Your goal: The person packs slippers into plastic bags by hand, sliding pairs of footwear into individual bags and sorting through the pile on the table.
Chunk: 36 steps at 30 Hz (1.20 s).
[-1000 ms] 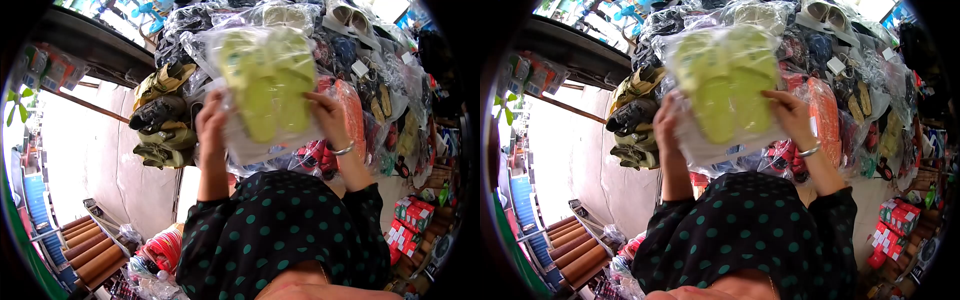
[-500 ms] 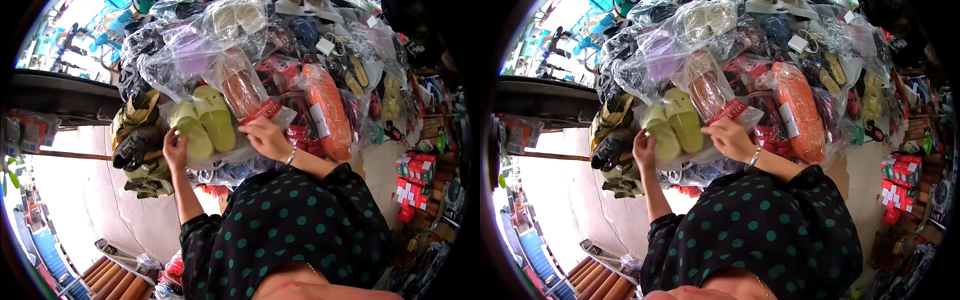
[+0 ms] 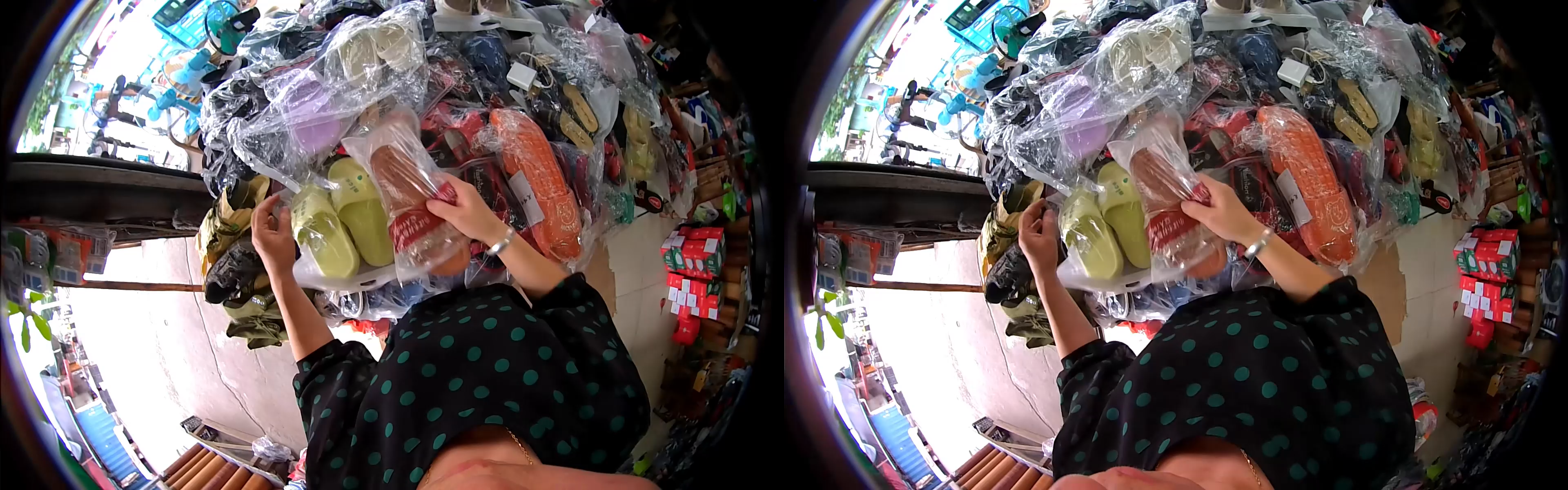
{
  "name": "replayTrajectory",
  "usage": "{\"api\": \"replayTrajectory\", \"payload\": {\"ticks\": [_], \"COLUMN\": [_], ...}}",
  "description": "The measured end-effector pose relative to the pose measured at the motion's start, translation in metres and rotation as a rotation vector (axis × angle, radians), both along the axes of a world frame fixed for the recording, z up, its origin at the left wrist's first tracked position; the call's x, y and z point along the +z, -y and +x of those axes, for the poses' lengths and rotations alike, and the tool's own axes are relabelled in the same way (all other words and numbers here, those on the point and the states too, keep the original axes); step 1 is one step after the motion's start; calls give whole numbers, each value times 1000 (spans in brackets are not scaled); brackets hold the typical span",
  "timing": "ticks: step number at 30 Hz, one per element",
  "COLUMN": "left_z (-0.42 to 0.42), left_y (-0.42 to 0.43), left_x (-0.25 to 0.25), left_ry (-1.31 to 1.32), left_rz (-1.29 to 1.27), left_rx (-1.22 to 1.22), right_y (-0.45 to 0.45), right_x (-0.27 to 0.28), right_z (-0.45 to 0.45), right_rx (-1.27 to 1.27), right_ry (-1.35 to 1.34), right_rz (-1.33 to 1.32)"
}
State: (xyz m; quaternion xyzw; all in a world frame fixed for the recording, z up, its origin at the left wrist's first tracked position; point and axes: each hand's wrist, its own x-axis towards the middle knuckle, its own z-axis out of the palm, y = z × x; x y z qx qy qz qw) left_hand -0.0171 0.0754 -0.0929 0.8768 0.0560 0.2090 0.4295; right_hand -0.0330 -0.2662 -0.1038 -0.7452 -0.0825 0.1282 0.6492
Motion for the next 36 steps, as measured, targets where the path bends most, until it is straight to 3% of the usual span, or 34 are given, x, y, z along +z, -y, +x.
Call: {"api": "replayTrajectory", "payload": {"ticks": [1, 3, 5, 6, 7, 8, 9, 11, 12, 14, 15, 17, 19, 23, 25, 28, 29, 31, 32, 33, 35, 36], "left_z": [6, 15, 29, 38, 45, 52, 59, 71, 76, 74, 76, 64, 71, 67, 61, 43, 34, 14, 2, -11, -30, -37], "left_y": [-1, -1, 3, 4, 10, 15, 20, 44, 55, 89, 93, 106, 101, 99, 103, 113, 118, 131, 147, 166, 212, 239], "left_x": [4, 9, 12, 10, 12, 12, 12, 13, 4, -7, -41, -75, -76, -73, -66, -44, -36, -20, -11, -9, -7, -9], "left_ry": [32, 48, 91, 103, 46, 32, 17, 75, -19, -128, -178, -71, -87, -98, -80, -67, -74, -4, 36, 26, 15, -78], "left_rz": [-38, 0, -31, -15, -61, -54, -46, -7, -27, 263, 350, 201, 192, 206, 208, 269, 272, 280, 292, 297, 90, 84], "left_rx": [-25, -18, -72, -81, -62, -76, -91, -194, -245, -421, -568, -489, -515, -520, -512, -400, -379, -369, -341, -312, -521, -593], "right_y": [4, 7, 0, -9, -25, -35, -45, -54, -53, -50, -44, -15, 31, 119, 140, 163, 172, 194, 205, 217, 242, 250], "right_x": [7, 14, 15, 15, -1, -21, -45, -80, -75, -51, -40, -14, 15, 4, -10, -8, -11, -16, -11, -5, 6, 17], "right_z": [-8, -22, -29, -31, -27, -27, -21, -6, -5, -11, -14, -14, -24, -50, -51, -40, -35, -26, -26, -29, -38, -42], "right_rx": [-17, -36, -36, -5, -100, -114, -139, -161, -184, -168, -186, -277, -369, -505, -516, -466, -444, -440, -444, -413, -453, -433], "right_ry": [-24, -13, 370, 157, 359, 78, 76, -20, -20, 108, 97, 658, 513, 136, 55, 115, 120, -45, -182, -189, -318, -327], "right_rz": [298, 292, 98, 128, 72, 72, 67, -215, -218, -311, -315, -520, -775, -1343, -1238, -829, -824, -120, 76, 77, 538, 536]}}
